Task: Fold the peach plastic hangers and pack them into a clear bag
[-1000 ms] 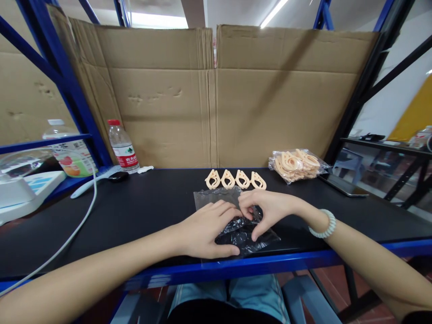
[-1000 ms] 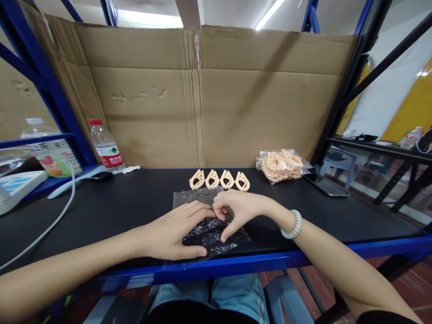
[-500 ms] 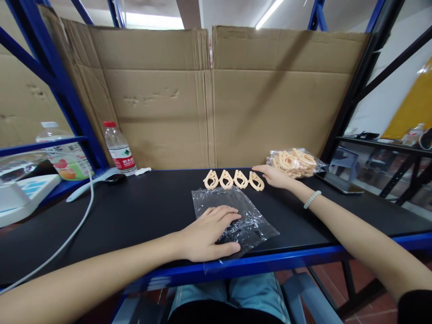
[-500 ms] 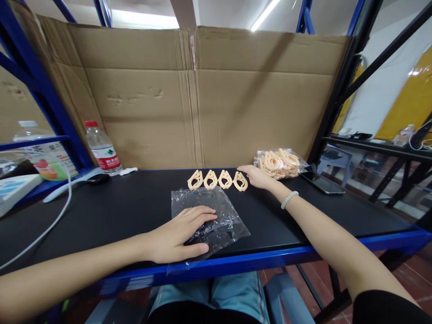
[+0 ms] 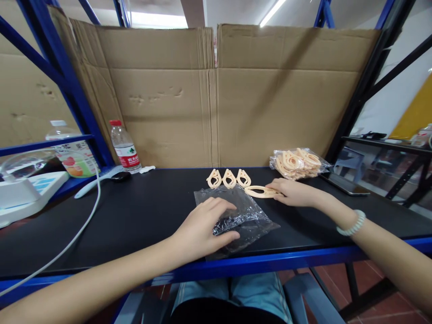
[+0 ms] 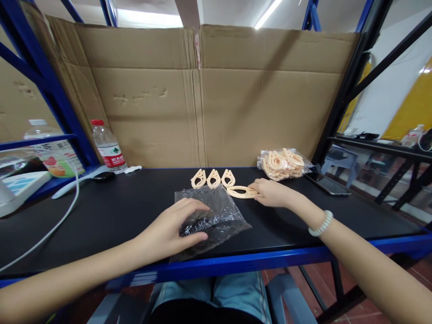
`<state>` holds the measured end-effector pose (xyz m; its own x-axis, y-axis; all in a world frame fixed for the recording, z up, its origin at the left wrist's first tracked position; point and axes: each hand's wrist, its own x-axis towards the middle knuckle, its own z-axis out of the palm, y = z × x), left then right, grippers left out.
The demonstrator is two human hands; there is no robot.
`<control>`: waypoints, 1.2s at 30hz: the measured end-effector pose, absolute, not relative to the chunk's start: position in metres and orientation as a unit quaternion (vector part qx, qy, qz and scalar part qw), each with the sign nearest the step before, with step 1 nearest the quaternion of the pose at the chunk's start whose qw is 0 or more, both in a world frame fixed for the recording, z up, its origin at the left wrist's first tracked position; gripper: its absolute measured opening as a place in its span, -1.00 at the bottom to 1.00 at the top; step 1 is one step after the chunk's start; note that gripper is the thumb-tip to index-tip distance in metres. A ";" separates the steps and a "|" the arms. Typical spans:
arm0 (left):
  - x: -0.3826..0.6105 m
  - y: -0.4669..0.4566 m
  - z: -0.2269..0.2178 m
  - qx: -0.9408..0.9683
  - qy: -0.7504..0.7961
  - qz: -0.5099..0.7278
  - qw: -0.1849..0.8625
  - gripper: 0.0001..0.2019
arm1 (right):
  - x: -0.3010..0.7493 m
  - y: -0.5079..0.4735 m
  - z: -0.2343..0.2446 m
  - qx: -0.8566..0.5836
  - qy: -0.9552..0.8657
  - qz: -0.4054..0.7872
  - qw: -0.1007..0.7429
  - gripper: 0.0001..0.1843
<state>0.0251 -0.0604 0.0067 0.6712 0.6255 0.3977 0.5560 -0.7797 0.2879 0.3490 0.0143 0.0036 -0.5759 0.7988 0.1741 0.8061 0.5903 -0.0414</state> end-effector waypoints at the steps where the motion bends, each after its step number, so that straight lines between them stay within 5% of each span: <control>1: 0.023 -0.063 0.005 0.906 0.333 0.251 0.077 -0.64 | 0.349 0.002 0.002 -0.441 -0.893 -0.010 0.089 -0.62; 15: 0.022 -0.077 -0.028 0.865 0.381 0.325 0.041 -0.81 | 0.334 -0.135 -0.019 -0.426 -0.894 -0.032 0.136 -0.43; 19: 0.020 -0.081 -0.029 0.864 0.385 0.325 0.011 -0.90 | 0.341 -0.149 -0.034 -0.383 -0.902 -0.074 0.185 -0.50; 26: 0.019 -0.084 -0.030 0.864 0.359 0.347 -0.071 -0.81 | 0.350 -0.161 -0.058 -0.356 -0.875 -0.215 0.248 -0.52; 36: 0.021 -0.086 -0.026 0.868 0.301 0.362 -0.159 -0.74 | 0.332 -0.167 -0.030 -0.365 -0.793 -0.264 0.410 -0.47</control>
